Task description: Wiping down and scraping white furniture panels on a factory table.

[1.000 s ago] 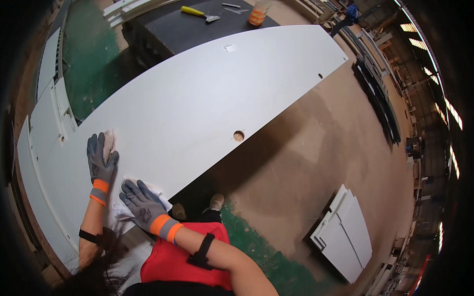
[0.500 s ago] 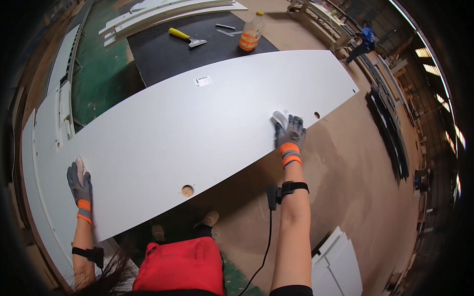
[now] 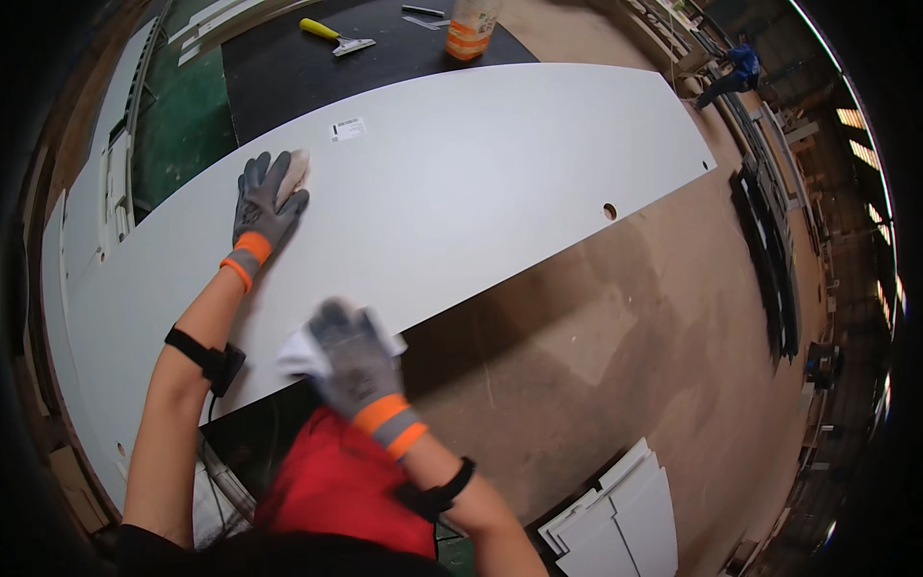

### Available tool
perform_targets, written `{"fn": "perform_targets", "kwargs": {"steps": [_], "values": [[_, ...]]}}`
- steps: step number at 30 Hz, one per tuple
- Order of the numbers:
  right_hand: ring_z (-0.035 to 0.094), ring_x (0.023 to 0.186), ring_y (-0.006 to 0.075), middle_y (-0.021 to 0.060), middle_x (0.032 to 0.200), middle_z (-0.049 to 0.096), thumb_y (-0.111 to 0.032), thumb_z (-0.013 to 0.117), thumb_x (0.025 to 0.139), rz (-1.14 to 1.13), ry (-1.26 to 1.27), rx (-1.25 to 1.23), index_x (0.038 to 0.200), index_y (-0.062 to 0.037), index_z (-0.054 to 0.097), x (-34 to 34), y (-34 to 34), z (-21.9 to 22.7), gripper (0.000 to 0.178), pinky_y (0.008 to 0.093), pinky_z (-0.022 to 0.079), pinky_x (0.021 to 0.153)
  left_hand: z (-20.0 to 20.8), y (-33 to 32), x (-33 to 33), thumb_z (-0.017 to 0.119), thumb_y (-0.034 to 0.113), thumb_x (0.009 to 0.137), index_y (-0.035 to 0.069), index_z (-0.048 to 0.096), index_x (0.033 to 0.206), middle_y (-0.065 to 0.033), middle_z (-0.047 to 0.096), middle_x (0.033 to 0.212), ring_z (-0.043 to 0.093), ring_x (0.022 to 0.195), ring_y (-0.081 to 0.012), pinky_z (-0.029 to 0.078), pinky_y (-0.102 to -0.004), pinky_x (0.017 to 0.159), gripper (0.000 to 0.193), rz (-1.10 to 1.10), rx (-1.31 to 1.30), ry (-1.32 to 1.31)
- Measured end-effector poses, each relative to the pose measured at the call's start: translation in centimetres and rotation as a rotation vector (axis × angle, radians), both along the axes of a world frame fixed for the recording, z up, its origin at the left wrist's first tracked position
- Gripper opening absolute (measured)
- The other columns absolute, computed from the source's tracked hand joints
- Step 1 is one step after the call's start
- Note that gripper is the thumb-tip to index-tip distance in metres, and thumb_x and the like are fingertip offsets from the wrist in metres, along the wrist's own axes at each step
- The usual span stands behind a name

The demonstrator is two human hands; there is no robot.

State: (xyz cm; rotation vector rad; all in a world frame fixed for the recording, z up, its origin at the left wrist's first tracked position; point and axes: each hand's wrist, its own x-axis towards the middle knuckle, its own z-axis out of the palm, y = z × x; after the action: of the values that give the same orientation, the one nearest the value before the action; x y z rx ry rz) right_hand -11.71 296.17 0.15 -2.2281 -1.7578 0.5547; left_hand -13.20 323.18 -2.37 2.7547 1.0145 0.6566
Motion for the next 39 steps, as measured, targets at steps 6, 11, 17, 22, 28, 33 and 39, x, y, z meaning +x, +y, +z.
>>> {"fn": "perform_targets", "kwargs": {"steps": [6, 11, 17, 22, 28, 33, 39], "values": [[0.039, 0.135, 0.0318, 0.0117, 0.136, 0.051, -0.051, 0.053, 0.089, -0.380, -0.471, 0.147, 0.131, -0.0178, 0.057, 9.6, -3.3, 0.3, 0.053, 0.0592, 0.024, 0.110, 0.1, -0.2, 1.5, 0.065, 0.033, 0.084, 0.012, 0.047, 0.138, -0.0207, 0.044, 0.136, 0.039, 0.124, -0.0379, 0.033, -0.0473, 0.105, 0.060, 0.036, 0.092, 0.038], [0.025, 0.144, 0.0290, 0.0134, 0.148, 0.039, -0.033, 0.064, 0.078, -0.011, 0.143, 0.225, 0.139, -0.0062, 0.045, -5.0, -0.9, -1.6, 0.069, 0.0516, 0.015, 0.118, -0.1, -0.4, 1.8, 0.063, 0.036, 0.085, 0.013, 0.045, 0.139, -0.0202, 0.042, 0.138, 0.037, 0.128, -0.0371, 0.030, -0.0476, 0.108, 0.062, 0.026, 0.062, 0.021], [0.021, 0.145, 0.0287, 0.0131, 0.152, 0.034, -0.036, 0.063, 0.082, -0.010, 0.139, 0.184, 0.145, -0.0080, 0.037, 0.3, -1.7, -0.9, 0.074, 0.0505, 0.011, 0.119, -0.4, 0.0, 1.9, 0.065, 0.028, 0.084, 0.013, 0.047, 0.139, -0.0221, 0.042, 0.140, 0.037, 0.130, -0.0413, 0.032, -0.0485, 0.109, 0.059, 0.011, 0.041, 0.006], [0.023, 0.144, 0.0293, 0.0126, 0.152, 0.033, -0.038, 0.064, 0.081, -0.252, -0.203, 0.162, 0.144, -0.0107, 0.039, 10.0, -2.9, -1.5, 0.073, 0.0531, 0.013, 0.118, -0.6, -0.1, 1.3, 0.064, 0.026, 0.084, 0.012, 0.047, 0.139, -0.0213, 0.042, 0.141, 0.037, 0.130, -0.0404, 0.032, -0.0481, 0.110, 0.059, 0.025, 0.040, -0.008], [0.052, 0.116, 0.0366, 0.0180, 0.124, 0.057, -0.034, 0.064, 0.083, -0.699, -0.514, 0.331, 0.122, -0.0046, 0.056, 27.5, -6.0, -2.5, 0.049, 0.0481, 0.036, 0.101, -0.1, -0.6, 2.1, 0.064, 0.031, 0.084, 0.012, 0.044, 0.141, -0.0231, 0.041, 0.142, 0.035, 0.132, -0.0424, 0.029, -0.0481, 0.111, 0.063, 0.029, 0.042, 0.003], [0.039, 0.135, 0.0317, 0.0160, 0.143, 0.045, -0.038, 0.056, 0.089, -0.737, -0.595, 0.209, 0.137, -0.0064, 0.049, 27.0, -5.4, -3.5, 0.058, 0.0519, 0.026, 0.111, -0.1, -0.3, 1.9, 0.061, 0.035, 0.087, 0.011, 0.045, 0.139, -0.0229, 0.042, 0.139, 0.036, 0.129, -0.0420, 0.030, -0.0479, 0.110, 0.060, 0.023, 0.081, 0.045], [0.029, 0.140, 0.0368, 0.0182, 0.147, 0.037, -0.040, 0.068, 0.074, -0.164, -0.177, -0.088, 0.142, -0.0044, 0.040, 4.8, -1.9, -0.5, 0.082, 0.0580, 0.017, 0.115, -0.3, -0.1, 1.2, 0.063, 0.032, 0.086, 0.011, 0.044, 0.139, -0.0209, 0.042, 0.137, 0.038, 0.126, -0.0395, 0.035, -0.0477, 0.106, 0.061, 0.017, 0.142, 0.054]]}}
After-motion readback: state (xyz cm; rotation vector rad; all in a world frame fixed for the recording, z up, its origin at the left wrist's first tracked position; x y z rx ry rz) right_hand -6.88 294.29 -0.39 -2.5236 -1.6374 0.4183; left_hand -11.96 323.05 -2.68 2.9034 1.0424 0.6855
